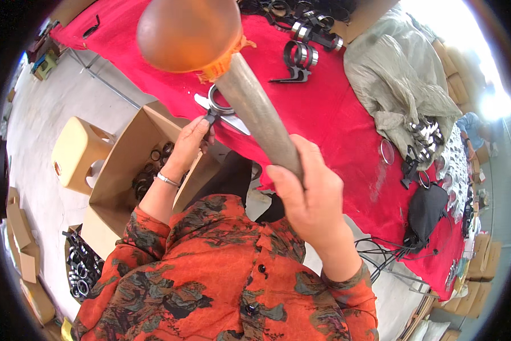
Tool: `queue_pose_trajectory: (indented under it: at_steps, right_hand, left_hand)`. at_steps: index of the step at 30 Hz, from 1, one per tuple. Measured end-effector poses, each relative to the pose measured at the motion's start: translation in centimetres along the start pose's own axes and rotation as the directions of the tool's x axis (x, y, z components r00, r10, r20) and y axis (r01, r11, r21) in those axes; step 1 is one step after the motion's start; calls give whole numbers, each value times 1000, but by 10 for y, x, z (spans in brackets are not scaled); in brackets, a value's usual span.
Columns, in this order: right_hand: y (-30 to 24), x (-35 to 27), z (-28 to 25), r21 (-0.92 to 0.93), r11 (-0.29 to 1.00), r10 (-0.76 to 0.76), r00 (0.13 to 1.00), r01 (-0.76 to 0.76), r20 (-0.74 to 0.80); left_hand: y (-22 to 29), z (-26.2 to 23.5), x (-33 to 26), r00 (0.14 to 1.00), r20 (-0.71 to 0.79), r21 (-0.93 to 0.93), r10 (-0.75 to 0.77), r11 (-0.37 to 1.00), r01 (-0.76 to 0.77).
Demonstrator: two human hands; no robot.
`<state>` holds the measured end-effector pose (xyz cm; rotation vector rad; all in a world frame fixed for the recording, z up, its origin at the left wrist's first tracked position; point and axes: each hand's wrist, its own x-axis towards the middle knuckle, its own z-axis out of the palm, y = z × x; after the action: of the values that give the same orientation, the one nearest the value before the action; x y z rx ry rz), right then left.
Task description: The recorder uses a rubber mallet to hammer metal rings into plastic holders on a red-clothed table in a factory environment.
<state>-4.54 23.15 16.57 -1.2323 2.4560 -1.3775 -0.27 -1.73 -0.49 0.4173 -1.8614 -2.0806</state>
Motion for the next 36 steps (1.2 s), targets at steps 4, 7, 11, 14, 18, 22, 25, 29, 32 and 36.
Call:
queue_pose_trajectory:
  at_steps: [4,7,11,14,18,22,25,29,32,36]
  right_hand:
    - [22,25,38,-355,929,196,950,-101,242]
    - [18,47,32,-121,947,320,888,-297,331]
    - [-6,64,14,72,959,258,947,-275,189]
    - [-10,69,13,135,977,163,986,-167,41]
    - [55,65,32,-74,821,569,803,-566,179]
    - [38,85,4,28,809,566,790,-587,236]
    - [15,76,-8,172,868,454,885,-465,101]
    - [39,45,8,172,840,507,857,-515,92]
    - [49,44,4,230,682,661,719,-695,214]
    - [37,39,-10,292,672,634,732,-681,249]
  left_hand:
    - [10,6,1,1000,23,39,-7,999,6]
    - [10,5,-1,1000,13,49,-8,999,7]
    - [6,-1,-3,1000,14,81,24,996,-25]
    - [6,-1,-6,999,-9,72,31,997,-30]
    - [15,9,-4,1000,32,96,1,995,-4]
    - [11,0,-4,999,32,92,-21,996,18]
    - [10,0,-5,999,46,75,-5,997,1]
    - [19,6,-6,999,33,77,-26,997,24]
    - [10,5,-1,999,46,57,-16,998,13]
    - [7,-2,-5,999,32,43,-35,999,33]
